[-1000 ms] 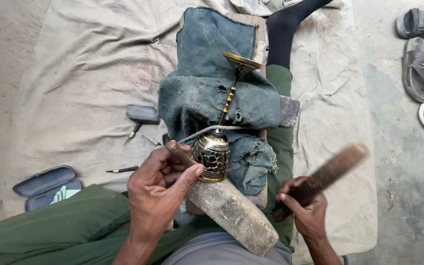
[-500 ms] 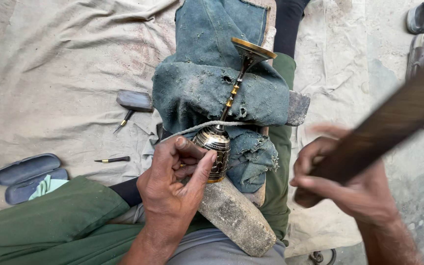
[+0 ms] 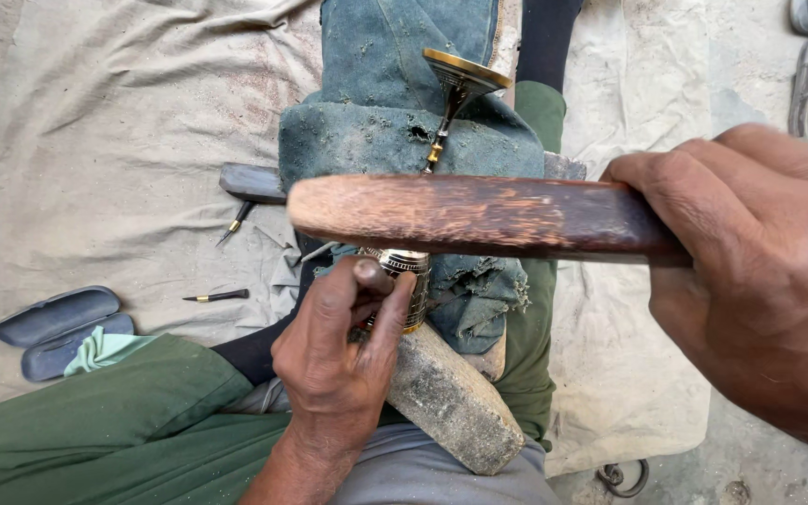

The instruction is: The person sits on the ground holding a small wooden punch against a decorative brass bell and repeatedly strikes the punch with a wooden mallet to emboss the bell's surface, repositioning the bell and punch between strikes.

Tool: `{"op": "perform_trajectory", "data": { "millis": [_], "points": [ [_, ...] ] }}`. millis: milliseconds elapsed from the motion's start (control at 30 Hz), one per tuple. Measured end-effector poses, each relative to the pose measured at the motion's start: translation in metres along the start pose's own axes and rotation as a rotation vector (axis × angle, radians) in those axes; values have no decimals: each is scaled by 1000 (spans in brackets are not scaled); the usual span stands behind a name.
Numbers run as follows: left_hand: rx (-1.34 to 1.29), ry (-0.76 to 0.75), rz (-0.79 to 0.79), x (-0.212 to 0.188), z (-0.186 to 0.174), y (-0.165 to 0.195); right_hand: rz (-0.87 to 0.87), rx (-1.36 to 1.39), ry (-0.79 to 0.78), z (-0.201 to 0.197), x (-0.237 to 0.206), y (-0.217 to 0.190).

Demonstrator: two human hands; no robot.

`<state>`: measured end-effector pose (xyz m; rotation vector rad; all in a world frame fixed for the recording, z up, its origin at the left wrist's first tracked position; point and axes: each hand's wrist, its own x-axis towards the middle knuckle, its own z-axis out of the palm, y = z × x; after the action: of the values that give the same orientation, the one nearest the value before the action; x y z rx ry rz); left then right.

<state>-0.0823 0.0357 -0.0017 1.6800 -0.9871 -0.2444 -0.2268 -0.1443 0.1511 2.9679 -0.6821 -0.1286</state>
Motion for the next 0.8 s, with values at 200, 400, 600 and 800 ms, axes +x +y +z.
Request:
{"op": "perform_trajectory", "data": {
  "millis": [200,400,600,800],
  "points": [
    [27,-35,7,2,-4,-2,136,151,-97,-5,2,3],
    [18,-63,9,4,-7,-3,71,45,-132,-9,0,5],
    [17,-73,37,5,-9,-5,-8,116,-56,-9,4,0],
    [17,-94,58,7,-11,-5,34,114,-89,1,-3,3]
  ]
}}
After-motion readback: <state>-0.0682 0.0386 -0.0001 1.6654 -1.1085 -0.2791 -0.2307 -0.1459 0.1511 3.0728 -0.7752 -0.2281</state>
